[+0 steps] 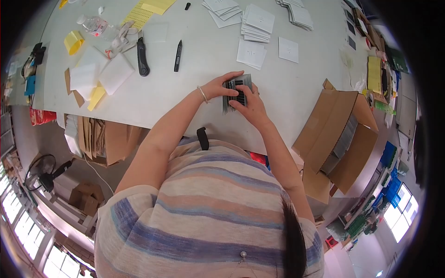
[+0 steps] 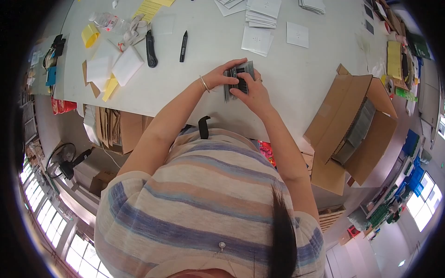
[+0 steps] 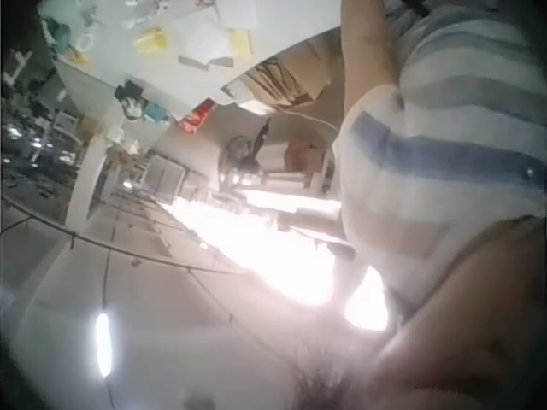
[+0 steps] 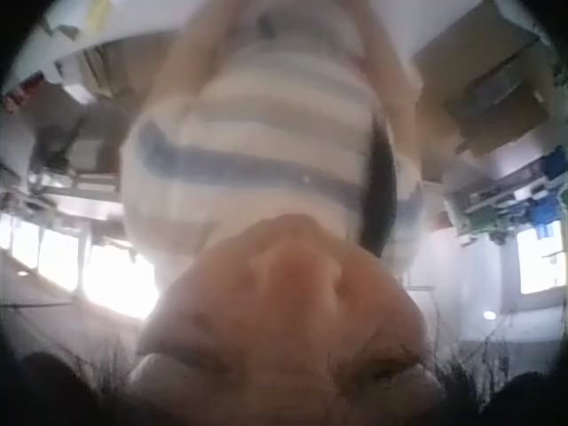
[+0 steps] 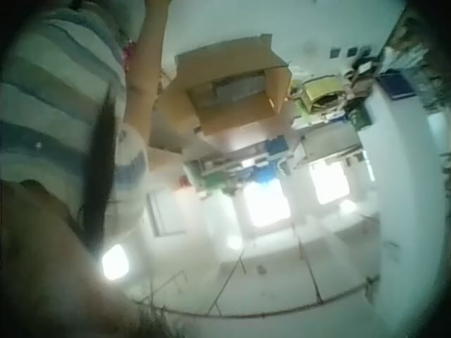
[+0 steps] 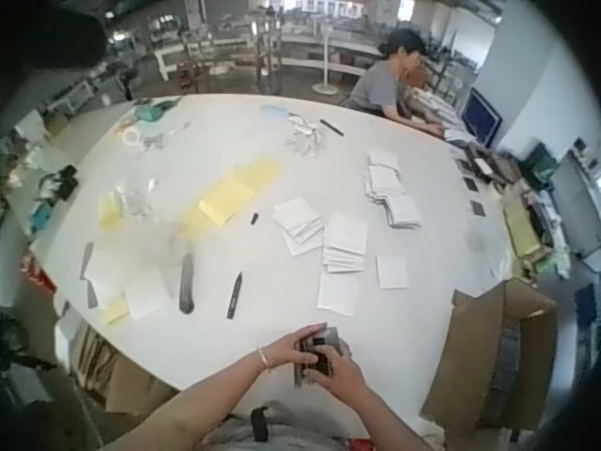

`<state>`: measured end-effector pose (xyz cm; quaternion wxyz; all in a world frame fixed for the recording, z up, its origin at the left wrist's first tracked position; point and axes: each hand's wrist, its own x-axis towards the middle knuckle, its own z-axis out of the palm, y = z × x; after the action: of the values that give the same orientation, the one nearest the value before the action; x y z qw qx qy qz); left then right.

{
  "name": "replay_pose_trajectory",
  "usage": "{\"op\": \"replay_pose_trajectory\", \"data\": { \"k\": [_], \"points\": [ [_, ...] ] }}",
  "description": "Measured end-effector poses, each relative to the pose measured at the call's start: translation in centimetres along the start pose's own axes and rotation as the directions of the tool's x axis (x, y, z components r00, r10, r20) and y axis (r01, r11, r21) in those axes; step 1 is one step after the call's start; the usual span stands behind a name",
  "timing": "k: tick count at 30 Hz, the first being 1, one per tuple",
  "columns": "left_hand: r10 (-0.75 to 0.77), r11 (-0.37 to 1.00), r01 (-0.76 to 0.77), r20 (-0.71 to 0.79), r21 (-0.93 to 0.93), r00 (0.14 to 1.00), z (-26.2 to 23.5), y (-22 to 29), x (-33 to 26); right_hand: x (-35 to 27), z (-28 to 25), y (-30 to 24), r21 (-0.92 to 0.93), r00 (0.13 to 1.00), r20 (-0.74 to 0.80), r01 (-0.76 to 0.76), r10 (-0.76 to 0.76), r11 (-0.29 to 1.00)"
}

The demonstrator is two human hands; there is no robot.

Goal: The person counts and stacks small gray plates, then marks small white packets with a marker pen.

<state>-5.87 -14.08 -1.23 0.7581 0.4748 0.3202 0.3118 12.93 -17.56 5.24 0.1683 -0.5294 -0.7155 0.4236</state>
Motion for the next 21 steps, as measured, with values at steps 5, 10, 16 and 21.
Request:
{"op": "replay_pose_trajectory", "data": {
  "k": [5, 10, 16, 21],
  "points": [
    [-0.003, 0.998, 0.004, -0.008, 0.07, 1.0, -0.3, -0.1, 0.3, -0.1, 0.0, -0.3, -0.047, 1.0, 0.015, -0.005, 0.005, 0.999],
    [0.066, 0.996, -0.06, -0.096, 0.06, 0.993, 0.8, 0.7, 0.0, 0.3, -0.5, -0.2, 0.013, 0.99, 0.048, 0.135, -0.135, 0.991],
    [0.022, 0.991, -0.015, -0.048, 0.134, 0.999, 0.0, 0.9, 0.0, 7.5, -3.6, 6.2, -0.487, 0.878, -0.245, 0.255, -0.411, 0.835],
    [0.027, 0.975, -0.019, -0.033, 0.22, 0.999, -0.1, 0.8, 0.1, 9.9, -4.6, 7.4, -0.702, 0.93, -0.106, 0.181, -0.353, 0.689]
  ]
}}
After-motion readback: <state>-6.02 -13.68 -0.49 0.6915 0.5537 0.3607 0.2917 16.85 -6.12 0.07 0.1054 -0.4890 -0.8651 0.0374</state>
